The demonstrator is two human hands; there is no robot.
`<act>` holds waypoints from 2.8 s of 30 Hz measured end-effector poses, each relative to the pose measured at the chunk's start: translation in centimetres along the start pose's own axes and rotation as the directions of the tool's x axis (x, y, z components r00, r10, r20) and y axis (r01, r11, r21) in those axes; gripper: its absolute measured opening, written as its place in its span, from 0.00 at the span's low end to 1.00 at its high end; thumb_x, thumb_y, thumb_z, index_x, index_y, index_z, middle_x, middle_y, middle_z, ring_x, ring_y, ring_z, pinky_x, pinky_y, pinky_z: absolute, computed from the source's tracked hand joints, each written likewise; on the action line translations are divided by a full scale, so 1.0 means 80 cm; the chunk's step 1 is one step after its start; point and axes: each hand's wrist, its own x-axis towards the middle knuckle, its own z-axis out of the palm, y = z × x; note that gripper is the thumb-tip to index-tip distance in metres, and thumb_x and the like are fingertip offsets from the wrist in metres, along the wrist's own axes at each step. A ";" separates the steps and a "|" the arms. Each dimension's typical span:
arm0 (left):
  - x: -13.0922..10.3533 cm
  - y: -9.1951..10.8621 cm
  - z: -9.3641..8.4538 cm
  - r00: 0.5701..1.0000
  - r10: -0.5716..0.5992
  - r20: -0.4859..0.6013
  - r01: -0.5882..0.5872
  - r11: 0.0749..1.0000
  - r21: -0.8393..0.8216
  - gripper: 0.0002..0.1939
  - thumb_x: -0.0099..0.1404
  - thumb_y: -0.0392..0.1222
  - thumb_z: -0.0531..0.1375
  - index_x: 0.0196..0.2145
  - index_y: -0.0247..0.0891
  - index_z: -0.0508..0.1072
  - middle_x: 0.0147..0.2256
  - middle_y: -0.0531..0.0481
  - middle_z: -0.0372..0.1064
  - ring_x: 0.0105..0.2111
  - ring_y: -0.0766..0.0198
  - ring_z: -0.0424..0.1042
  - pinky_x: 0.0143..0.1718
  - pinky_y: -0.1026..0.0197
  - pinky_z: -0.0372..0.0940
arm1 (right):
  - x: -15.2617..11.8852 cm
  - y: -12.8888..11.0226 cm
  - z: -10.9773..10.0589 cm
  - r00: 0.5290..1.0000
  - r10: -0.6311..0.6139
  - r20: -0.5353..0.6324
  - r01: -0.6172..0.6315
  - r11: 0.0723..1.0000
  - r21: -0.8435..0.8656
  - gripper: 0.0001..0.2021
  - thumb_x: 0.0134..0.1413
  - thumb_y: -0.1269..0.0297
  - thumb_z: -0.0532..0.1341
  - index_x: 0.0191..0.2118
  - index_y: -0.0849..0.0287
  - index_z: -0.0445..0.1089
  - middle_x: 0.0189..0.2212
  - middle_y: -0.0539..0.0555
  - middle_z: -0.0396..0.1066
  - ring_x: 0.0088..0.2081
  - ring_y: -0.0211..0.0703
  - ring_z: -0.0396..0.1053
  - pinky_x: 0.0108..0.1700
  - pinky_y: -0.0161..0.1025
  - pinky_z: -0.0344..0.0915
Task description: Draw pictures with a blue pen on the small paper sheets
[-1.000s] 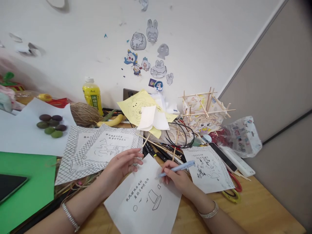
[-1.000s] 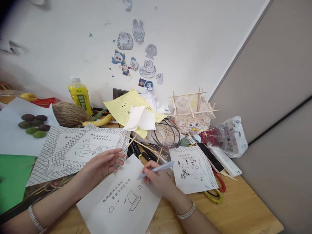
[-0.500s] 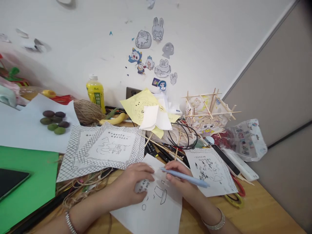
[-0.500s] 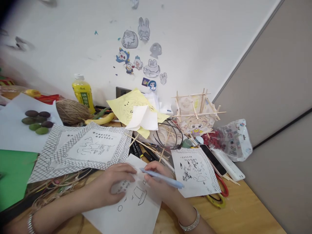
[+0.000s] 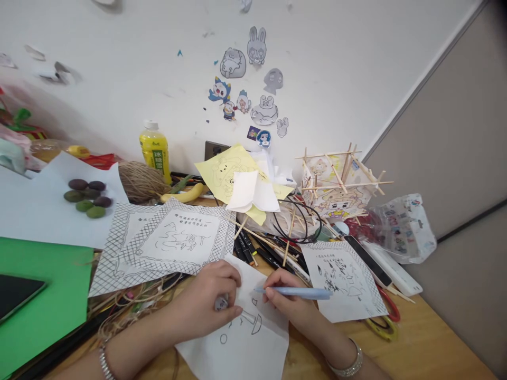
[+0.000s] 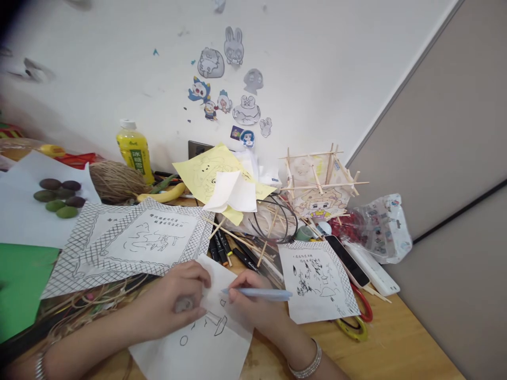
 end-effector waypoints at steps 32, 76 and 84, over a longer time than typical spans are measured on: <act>-0.005 -0.012 -0.013 0.928 0.147 0.343 -0.189 0.978 0.092 0.23 0.55 0.43 0.63 0.48 0.60 0.69 0.60 0.56 0.53 0.60 0.44 0.49 0.59 0.37 0.43 | -0.001 0.019 0.002 0.949 -0.276 0.155 0.316 0.792 -0.523 0.16 0.51 0.65 0.50 0.17 0.57 0.45 0.14 0.45 0.49 0.19 0.34 0.51 0.22 0.34 0.46; -0.004 -0.006 -0.015 0.919 0.112 0.379 -0.179 0.973 0.147 0.21 0.55 0.42 0.62 0.47 0.58 0.71 0.60 0.55 0.53 0.60 0.45 0.49 0.59 0.39 0.43 | 0.001 0.018 -0.001 0.964 -0.255 0.072 0.249 0.777 -0.578 0.16 0.52 0.65 0.50 0.18 0.57 0.44 0.14 0.45 0.49 0.19 0.34 0.51 0.21 0.34 0.46; -0.006 -0.011 -0.011 0.936 0.163 0.313 -0.200 0.975 0.091 0.21 0.53 0.40 0.63 0.46 0.57 0.72 0.59 0.56 0.55 0.60 0.46 0.50 0.60 0.40 0.43 | 0.001 0.018 0.000 0.966 -0.256 0.020 0.218 0.775 -0.593 0.16 0.51 0.67 0.51 0.17 0.56 0.44 0.14 0.45 0.49 0.18 0.34 0.50 0.21 0.34 0.46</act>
